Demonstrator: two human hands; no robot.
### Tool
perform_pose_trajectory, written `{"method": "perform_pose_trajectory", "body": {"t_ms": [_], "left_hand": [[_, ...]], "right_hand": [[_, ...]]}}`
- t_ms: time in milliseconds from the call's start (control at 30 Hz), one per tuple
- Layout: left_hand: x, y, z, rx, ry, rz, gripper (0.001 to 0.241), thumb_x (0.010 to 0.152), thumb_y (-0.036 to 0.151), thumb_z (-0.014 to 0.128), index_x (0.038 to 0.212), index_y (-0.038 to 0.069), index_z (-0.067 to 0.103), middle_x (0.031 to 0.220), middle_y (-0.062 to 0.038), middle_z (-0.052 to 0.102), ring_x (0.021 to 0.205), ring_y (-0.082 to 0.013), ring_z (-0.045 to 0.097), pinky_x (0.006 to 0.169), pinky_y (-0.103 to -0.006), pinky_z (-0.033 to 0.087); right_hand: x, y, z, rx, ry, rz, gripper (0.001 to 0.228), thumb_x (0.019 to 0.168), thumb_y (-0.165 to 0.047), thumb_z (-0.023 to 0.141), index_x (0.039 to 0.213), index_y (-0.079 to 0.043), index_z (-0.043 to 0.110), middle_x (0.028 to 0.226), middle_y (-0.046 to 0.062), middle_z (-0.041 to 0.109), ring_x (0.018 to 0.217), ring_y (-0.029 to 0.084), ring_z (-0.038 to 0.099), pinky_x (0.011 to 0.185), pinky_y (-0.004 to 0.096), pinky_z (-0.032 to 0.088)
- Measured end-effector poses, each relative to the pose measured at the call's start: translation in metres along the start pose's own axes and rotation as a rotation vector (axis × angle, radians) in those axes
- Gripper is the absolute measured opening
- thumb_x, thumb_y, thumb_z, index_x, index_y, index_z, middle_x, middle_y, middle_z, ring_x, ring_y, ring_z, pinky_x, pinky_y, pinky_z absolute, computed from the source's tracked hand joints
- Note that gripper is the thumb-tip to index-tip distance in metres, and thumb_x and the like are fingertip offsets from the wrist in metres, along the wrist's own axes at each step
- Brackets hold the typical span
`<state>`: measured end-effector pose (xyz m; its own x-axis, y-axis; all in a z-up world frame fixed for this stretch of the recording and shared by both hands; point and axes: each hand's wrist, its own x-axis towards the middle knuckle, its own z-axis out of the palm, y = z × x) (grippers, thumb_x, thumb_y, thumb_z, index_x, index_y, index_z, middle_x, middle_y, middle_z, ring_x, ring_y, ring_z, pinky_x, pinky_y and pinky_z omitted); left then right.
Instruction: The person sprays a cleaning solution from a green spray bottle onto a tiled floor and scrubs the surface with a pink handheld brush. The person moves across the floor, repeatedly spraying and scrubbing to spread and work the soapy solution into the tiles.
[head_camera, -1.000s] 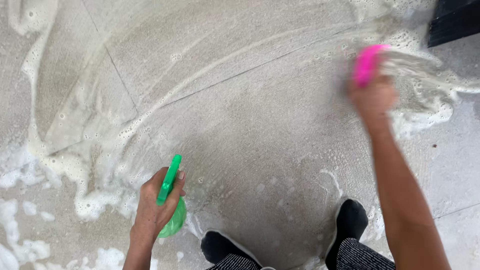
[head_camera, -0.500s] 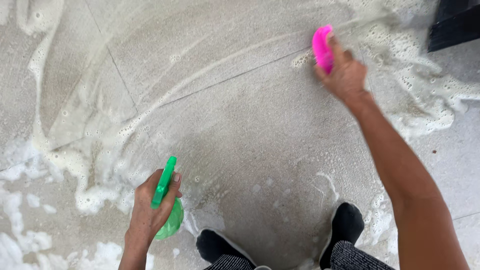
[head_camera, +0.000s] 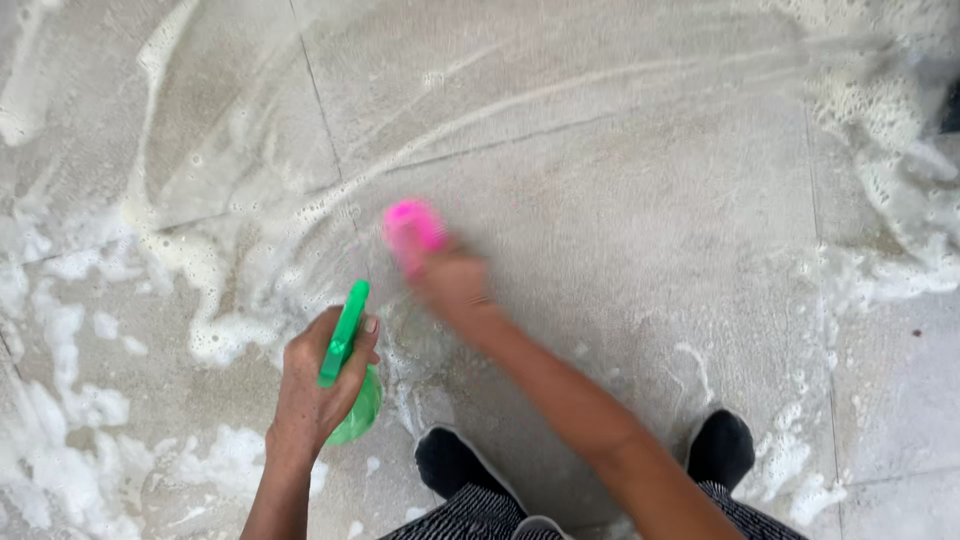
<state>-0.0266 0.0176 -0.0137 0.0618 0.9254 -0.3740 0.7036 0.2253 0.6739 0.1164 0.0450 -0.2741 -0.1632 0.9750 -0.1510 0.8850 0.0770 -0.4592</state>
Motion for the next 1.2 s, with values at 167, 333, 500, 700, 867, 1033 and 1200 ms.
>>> {"method": "perform_pose_trajectory", "body": {"t_ms": [167,333,500,700,867,1033,1200], "left_hand": [[-0.004,-0.008,-0.016,-0.079,0.023,0.009,0.025,0.094,0.024,0.067,0.096,-0.001,0.069,0.078,-0.013,0.074,0.06,-0.019,0.076,0.052,-0.0344,0.056],[-0.008,-0.037,-0.038,-0.087,0.061,-0.039,0.025,0.094,0.024,0.067,0.095,-0.001,0.069,0.074,-0.013,0.073,0.06,-0.0194,0.076,0.053,-0.0347,0.056],[-0.016,-0.067,-0.048,-0.13,0.088,-0.104,0.024,0.095,0.023,0.066,0.093,-0.001,0.069,0.072,-0.012,0.071,0.059,-0.0195,0.075,0.051,-0.0358,0.055],[-0.005,-0.069,-0.043,-0.142,0.134,-0.009,0.023,0.096,0.022,0.067,0.09,-0.001,0.067,0.071,-0.012,0.069,0.059,-0.0198,0.072,0.054,-0.0357,0.053],[0.007,-0.068,-0.05,-0.215,0.136,-0.039,0.025,0.097,0.024,0.067,0.09,0.0,0.067,0.069,-0.011,0.07,0.06,-0.017,0.074,0.054,-0.0346,0.053],[0.008,-0.098,-0.065,-0.223,0.161,-0.079,0.023,0.095,0.023,0.067,0.089,0.0,0.069,0.068,-0.01,0.07,0.058,-0.0185,0.073,0.053,-0.0354,0.055],[0.025,-0.135,-0.069,-0.182,0.135,-0.137,0.022,0.094,0.023,0.066,0.089,0.002,0.069,0.064,-0.009,0.07,0.055,-0.0194,0.071,0.052,-0.0355,0.054]], "right_hand": [[-0.013,0.018,-0.003,-0.087,0.121,-0.214,0.067,0.093,-0.039,0.058,0.155,-0.021,0.04,0.13,0.012,0.067,0.073,0.022,0.066,0.05,0.037,0.052],[-0.003,0.289,-0.18,-0.887,0.396,0.157,0.091,0.109,-0.07,0.051,0.171,-0.012,0.02,0.16,0.019,0.059,0.057,0.01,0.056,0.039,0.022,0.038],[0.019,0.278,-0.19,-0.252,0.438,0.612,0.092,0.109,-0.053,0.068,0.167,-0.007,0.013,0.088,0.0,0.068,0.068,0.014,0.064,0.056,0.032,0.051],[0.096,-0.05,0.051,-0.04,0.136,-0.01,0.08,0.09,-0.043,0.064,0.159,-0.03,0.025,0.105,0.018,0.067,0.082,0.033,0.069,0.067,0.052,0.058],[0.156,-0.013,-0.027,-0.254,0.686,-0.527,0.088,0.097,-0.04,0.058,0.166,-0.018,0.009,0.135,0.017,0.066,0.104,0.031,0.068,0.091,0.056,0.06],[0.131,0.27,-0.208,-0.372,0.249,0.499,0.09,0.11,-0.06,0.064,0.174,-0.014,0.019,0.089,0.012,0.07,0.071,0.025,0.064,0.057,0.043,0.049],[0.143,0.292,-0.178,-0.447,0.336,0.527,0.098,0.105,-0.06,0.07,0.17,-0.01,0.017,0.086,0.011,0.069,0.064,0.022,0.062,0.051,0.039,0.047]]}}
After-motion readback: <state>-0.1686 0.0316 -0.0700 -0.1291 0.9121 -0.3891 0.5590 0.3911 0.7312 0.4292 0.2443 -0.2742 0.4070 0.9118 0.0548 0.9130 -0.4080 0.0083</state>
